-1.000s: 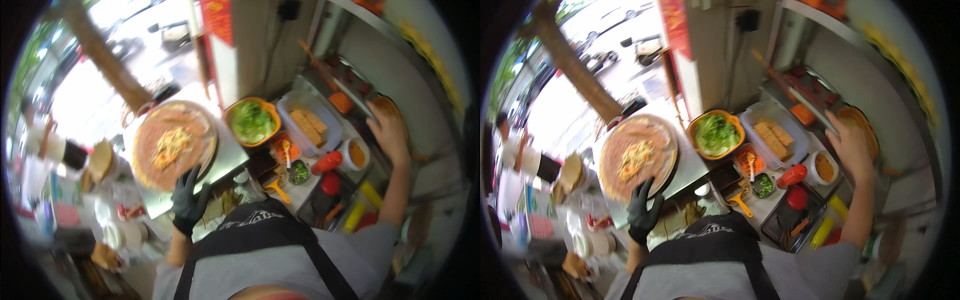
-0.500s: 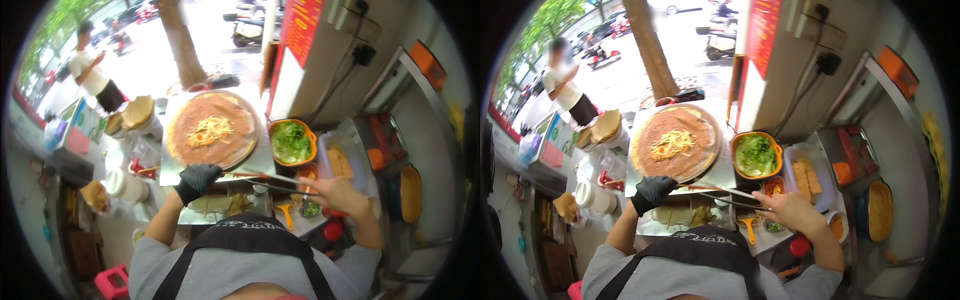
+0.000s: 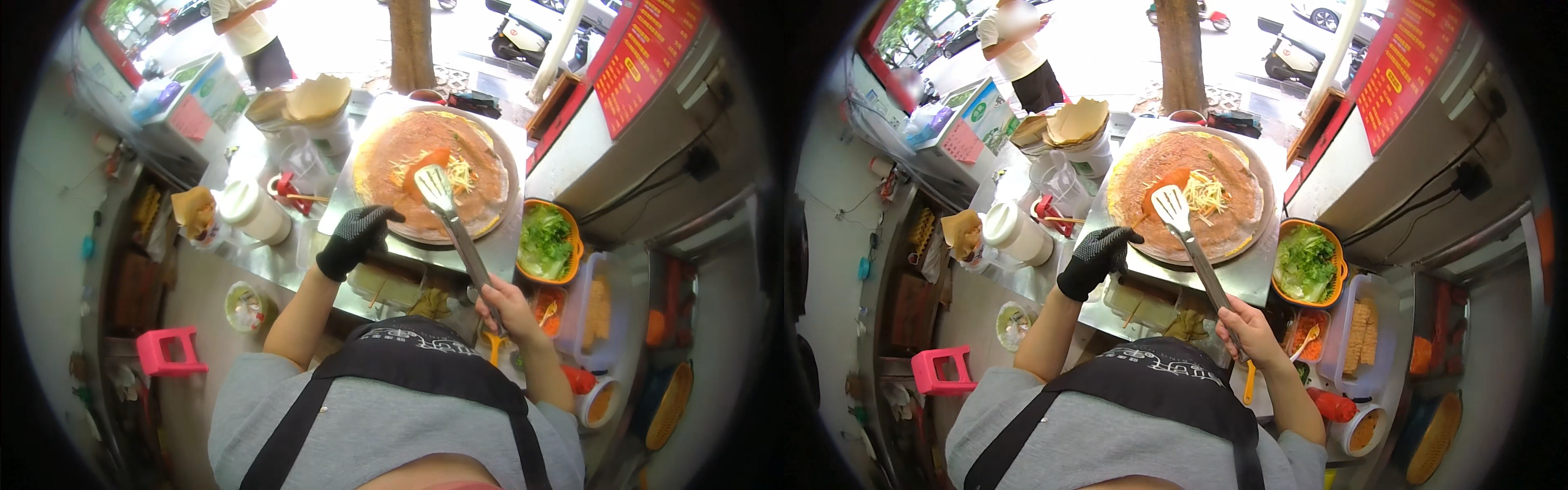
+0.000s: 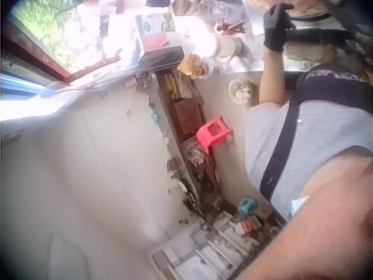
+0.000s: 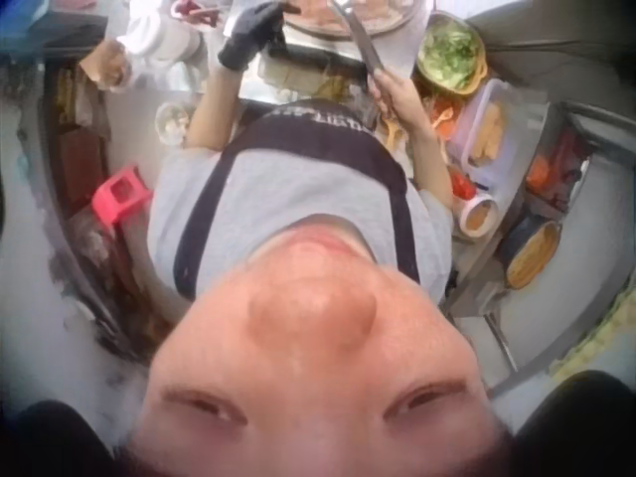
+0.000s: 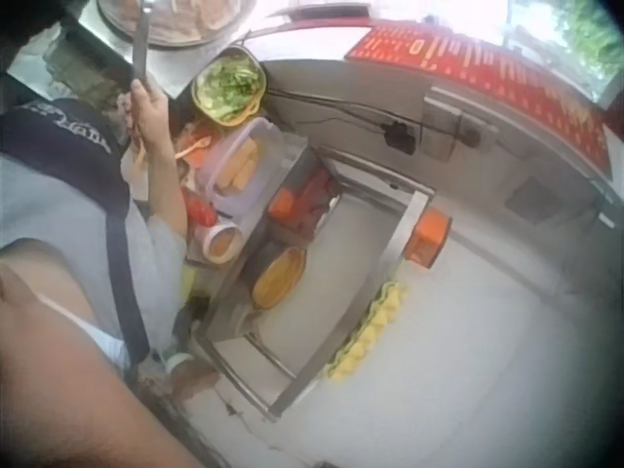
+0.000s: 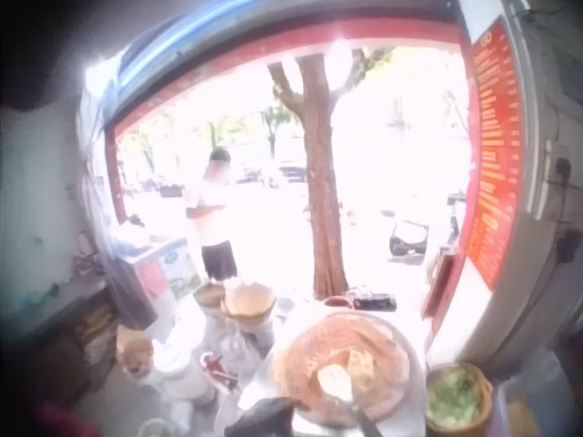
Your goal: The person prepares a street food wrap by spreading sauce on a large crepe, then adding shredded vegetables, ham, and lettuce. They fold the crepe into a rectangular packet and place it into a paper bag.
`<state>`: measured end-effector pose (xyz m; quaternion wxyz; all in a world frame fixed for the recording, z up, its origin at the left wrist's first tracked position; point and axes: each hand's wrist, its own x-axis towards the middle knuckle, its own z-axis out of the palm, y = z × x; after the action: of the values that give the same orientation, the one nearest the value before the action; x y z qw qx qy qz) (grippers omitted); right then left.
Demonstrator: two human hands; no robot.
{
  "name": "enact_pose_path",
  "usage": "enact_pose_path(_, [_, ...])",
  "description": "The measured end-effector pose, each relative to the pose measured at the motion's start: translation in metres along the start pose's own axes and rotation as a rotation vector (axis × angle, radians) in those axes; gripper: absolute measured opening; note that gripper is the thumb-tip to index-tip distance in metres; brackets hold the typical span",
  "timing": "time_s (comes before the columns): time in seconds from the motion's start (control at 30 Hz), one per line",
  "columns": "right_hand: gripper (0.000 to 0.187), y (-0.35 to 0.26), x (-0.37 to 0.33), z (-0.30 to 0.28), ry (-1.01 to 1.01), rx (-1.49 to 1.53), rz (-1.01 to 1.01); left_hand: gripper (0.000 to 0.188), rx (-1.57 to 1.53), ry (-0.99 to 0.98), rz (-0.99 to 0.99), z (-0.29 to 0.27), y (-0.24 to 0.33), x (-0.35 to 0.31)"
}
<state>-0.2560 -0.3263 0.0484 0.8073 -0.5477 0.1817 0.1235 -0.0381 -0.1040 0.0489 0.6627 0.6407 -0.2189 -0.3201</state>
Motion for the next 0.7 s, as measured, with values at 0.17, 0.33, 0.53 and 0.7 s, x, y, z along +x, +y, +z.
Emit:
enact_pose_path(0.17, [0.048,-0.007,0.02,0.003,-0.048,-0.08,-0.02,0.034,0.142,0.033,-0.057,-0.021,-0.008,-0.007])
enact_pose_path(0.33, [0.048,-0.006,0.034,0.002,-0.021,-0.087,-0.027,0.041,1.361,0.312,0.555,-0.01,-0.011,0.001])
enact_pose_path(0.53, [0.041,-0.009,0.032,0.005,0.005,-0.059,-0.003,0.035,1.664,0.153,0.491,-0.025,-0.013,0.008])
enact_pose_path(0.7, [0.041,-0.006,0.022,-0.002,0.064,-0.057,0.024,0.056,1.69,0.117,0.604,-0.033,-0.028,0.017])
